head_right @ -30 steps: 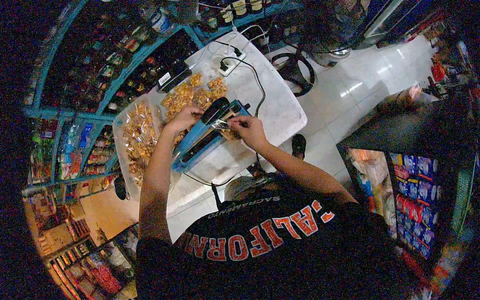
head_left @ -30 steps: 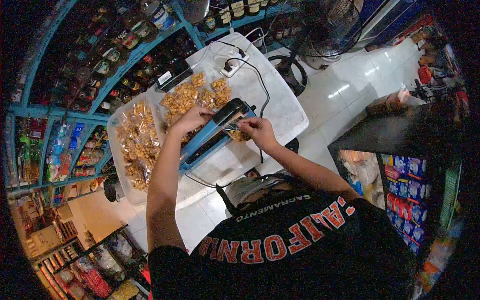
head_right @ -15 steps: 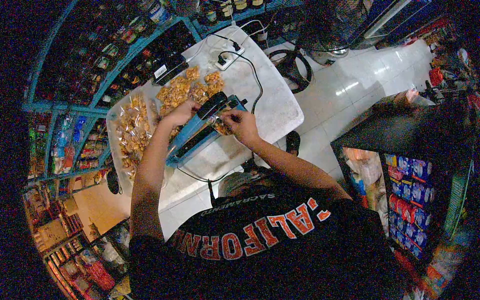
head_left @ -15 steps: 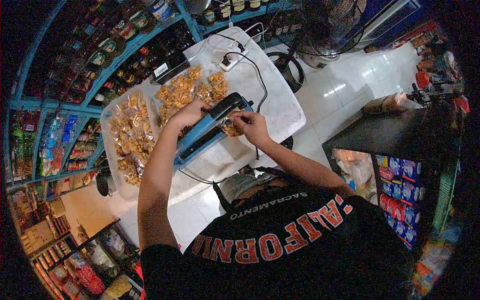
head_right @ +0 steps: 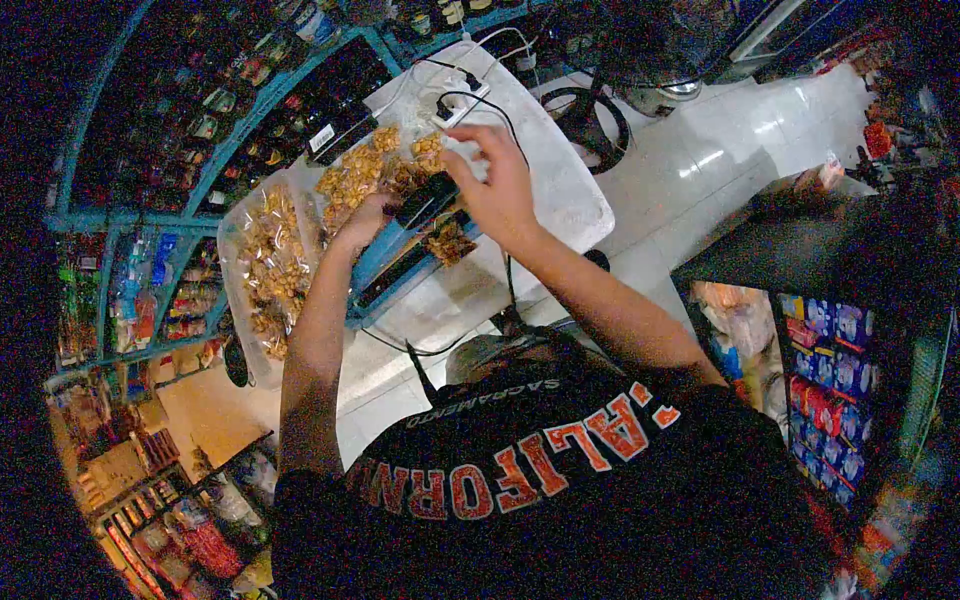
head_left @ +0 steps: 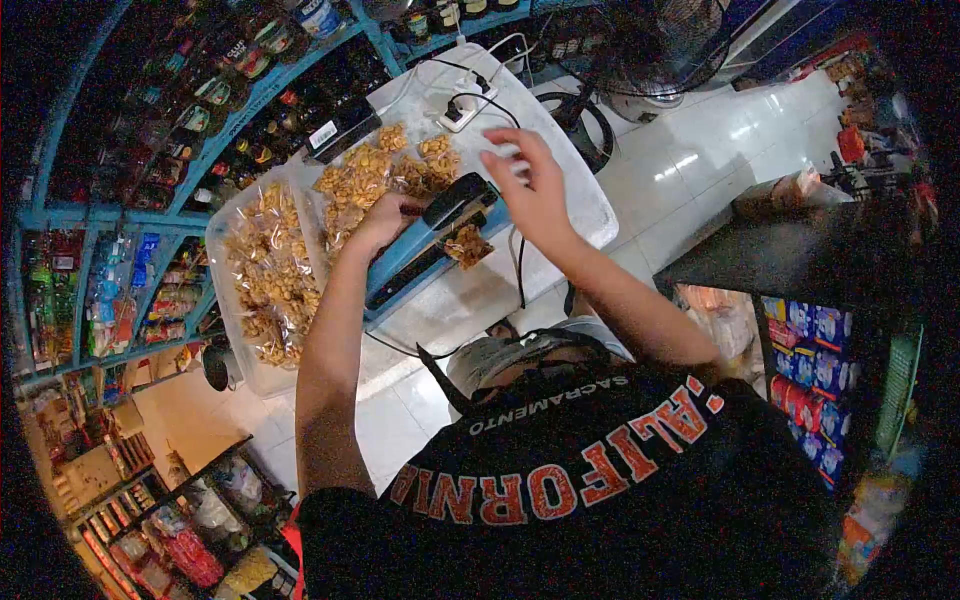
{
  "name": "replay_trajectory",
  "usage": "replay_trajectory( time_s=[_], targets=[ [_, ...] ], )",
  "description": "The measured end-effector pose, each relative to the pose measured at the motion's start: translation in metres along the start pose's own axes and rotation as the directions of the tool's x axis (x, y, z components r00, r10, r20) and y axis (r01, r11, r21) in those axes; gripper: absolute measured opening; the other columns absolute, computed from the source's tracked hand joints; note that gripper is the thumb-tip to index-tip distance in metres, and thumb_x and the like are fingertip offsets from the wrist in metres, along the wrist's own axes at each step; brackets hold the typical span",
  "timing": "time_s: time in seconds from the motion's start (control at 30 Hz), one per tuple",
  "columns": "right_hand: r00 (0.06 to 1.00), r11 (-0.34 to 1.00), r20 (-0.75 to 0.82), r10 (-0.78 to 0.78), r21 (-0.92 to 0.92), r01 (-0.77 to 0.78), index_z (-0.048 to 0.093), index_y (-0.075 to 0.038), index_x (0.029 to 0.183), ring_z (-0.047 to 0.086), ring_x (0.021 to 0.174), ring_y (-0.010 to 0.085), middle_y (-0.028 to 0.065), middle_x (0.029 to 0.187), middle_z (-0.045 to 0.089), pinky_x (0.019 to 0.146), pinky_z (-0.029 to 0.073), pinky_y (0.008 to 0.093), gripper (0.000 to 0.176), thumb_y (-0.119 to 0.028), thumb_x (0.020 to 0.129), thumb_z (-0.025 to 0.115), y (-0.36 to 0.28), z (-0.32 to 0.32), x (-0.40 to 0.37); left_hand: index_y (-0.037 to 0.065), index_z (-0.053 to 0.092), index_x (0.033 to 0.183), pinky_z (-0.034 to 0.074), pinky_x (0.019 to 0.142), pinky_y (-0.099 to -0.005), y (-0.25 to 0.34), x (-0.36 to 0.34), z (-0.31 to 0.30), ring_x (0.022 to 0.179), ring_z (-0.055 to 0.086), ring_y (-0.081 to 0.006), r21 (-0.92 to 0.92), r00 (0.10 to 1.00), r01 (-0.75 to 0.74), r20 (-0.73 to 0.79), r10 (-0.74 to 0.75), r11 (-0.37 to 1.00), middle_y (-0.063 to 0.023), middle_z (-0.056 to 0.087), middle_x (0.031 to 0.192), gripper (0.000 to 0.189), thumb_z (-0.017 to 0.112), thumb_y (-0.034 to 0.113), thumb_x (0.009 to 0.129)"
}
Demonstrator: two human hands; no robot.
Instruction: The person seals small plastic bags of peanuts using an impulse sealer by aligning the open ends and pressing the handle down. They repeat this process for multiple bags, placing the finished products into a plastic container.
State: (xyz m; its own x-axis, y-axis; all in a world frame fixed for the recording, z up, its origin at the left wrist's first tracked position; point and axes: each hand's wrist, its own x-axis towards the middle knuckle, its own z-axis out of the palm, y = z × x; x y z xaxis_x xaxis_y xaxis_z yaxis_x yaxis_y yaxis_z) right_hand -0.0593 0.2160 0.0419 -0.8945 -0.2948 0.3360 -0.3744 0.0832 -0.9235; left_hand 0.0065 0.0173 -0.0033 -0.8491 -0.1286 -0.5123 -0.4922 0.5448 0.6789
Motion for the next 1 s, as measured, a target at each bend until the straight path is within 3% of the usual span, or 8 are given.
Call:
replay_trajectory(
  time_s=[0.1,0.13,0.2,0.3,0.37,0.43,0.57,1.0],
  targets=[
    [0.940,0.894,0.262,-0.219,-0.331,0.301,0.055,-0.014,0.099,0.050,0.087,0.0230,0.0084,0.092,0.057,0.071,0.040,0.0369,0.027,-0.026,0.075,0.056,-0.014,0.014,0.020,0.002,0.061,0.090,0.044,0.067,-0.0290,-0.011,0.005,0.006,0.070,0.056,-0.0161,-0.045,0.993,0.044,-0.107,-0.048,0.998,-0.0083,0.062,0.078,0.025,0.061,0.009,0.067],
    [0.940,0.894,0.260,-0.220,-0.332,0.301,0.055,-0.014,0.099,0.050,0.087,0.0230,0.0084,0.092,0.057,0.071,0.040,0.0369,0.027,-0.026,0.075,0.056,-0.022,0.020,0.020,0.002,0.061,0.091,0.044,0.069,-0.0296,-0.030,0.015,0.010,0.073,0.057,-0.0172,-0.091,0.989,-0.057,-0.144,0.044,0.994,-0.0089,0.062,0.081,0.026,0.061,0.010,0.066],
    [0.882,0.670,0.469,0.039,-0.667,0.326,0.052,-0.014,0.105,0.047,0.095,0.0311,0.0117,0.096,0.057,0.076,0.036,0.0488,0.034,-0.031,0.075,0.053,-0.036,0.034,0.016,0.003,0.061,0.091,0.044,0.070,-0.0302,-0.032,0.015,0.011,0.075,0.057,-0.0182,-0.132,0.974,-0.158,-0.184,0.133,0.978,-0.0094,0.062,0.084,0.027,0.061,0.011,0.066],
    [0.846,0.633,0.526,0.089,-0.686,0.360,0.050,-0.015,0.107,0.048,0.096,0.0311,0.0112,0.096,0.057,0.077,0.036,0.0510,0.033,-0.030,0.078,0.048,-0.017,0.051,0.009,0.003,0.060,0.091,0.044,0.071,-0.0304,-0.012,0.000,0.010,0.078,0.057,-0.0193,-0.189,0.953,-0.190,-0.273,0.135,0.963,-0.0110,0.061,0.088,0.027,0.060,0.012,0.066],
    [0.820,0.605,0.551,0.152,-0.708,0.364,0.050,-0.014,0.107,0.048,0.095,0.0310,0.0114,0.096,0.057,0.077,0.036,0.0506,0.032,-0.030,0.079,0.047,-0.007,0.054,0.010,0.004,0.061,0.091,0.044,0.070,-0.0296,-0.017,0.008,0.008,0.075,0.057,-0.0189,-0.087,0.991,-0.002,-0.136,-0.010,0.996,-0.0110,0.062,0.084,0.026,0.058,0.012,0.066],
    [0.817,0.618,0.494,0.297,-0.752,0.229,0.051,-0.016,0.105,0.050,0.092,0.0311,0.0114,0.095,0.057,0.078,0.036,0.0498,0.029,-0.029,0.080,0.044,0.002,0.053,0.011,0.004,0.061,0.090,0.044,0.068,-0.0291,-0.021,0.012,0.008,0.073,0.057,-0.0178,-0.064,0.996,-0.007,-0.085,0.002,0.998,-0.0102,0.062,0.082,0.025,0.057,0.011,0.066],
    [0.871,0.637,0.419,0.258,-0.751,0.173,0.053,-0.017,0.101,0.052,0.089,0.0310,0.0111,0.092,0.058,0.076,0.038,0.0495,0.026,-0.028,0.080,0.044,0.017,0.055,0.005,0.002,0.062,0.088,0.044,0.064,-0.0270,-0.007,0.004,0.004,0.067,0.057,-0.0144,-0.141,0.995,0.084,0.065,-0.075,0.986,-0.0078,0.062,0.076,0.024,0.056,0.011,0.066],
    [0.927,0.664,0.351,0.133,-0.726,0.179,0.058,-0.016,0.091,0.055,0.079,0.0303,0.0087,0.086,0.059,0.067,0.041,0.0462,0.020,-0.025,0.078,0.047,0.039,0.055,-0.003,0.000,0.062,0.078,0.041,0.057,-0.0261,-0.010,0.004,0.001,0.058,0.052,-0.0120,-0.007,1.000,-0.007,0.025,0.007,1.000,-0.0043,0.058,0.064,0.016,0.058,0.011,0.067]
  ],
)
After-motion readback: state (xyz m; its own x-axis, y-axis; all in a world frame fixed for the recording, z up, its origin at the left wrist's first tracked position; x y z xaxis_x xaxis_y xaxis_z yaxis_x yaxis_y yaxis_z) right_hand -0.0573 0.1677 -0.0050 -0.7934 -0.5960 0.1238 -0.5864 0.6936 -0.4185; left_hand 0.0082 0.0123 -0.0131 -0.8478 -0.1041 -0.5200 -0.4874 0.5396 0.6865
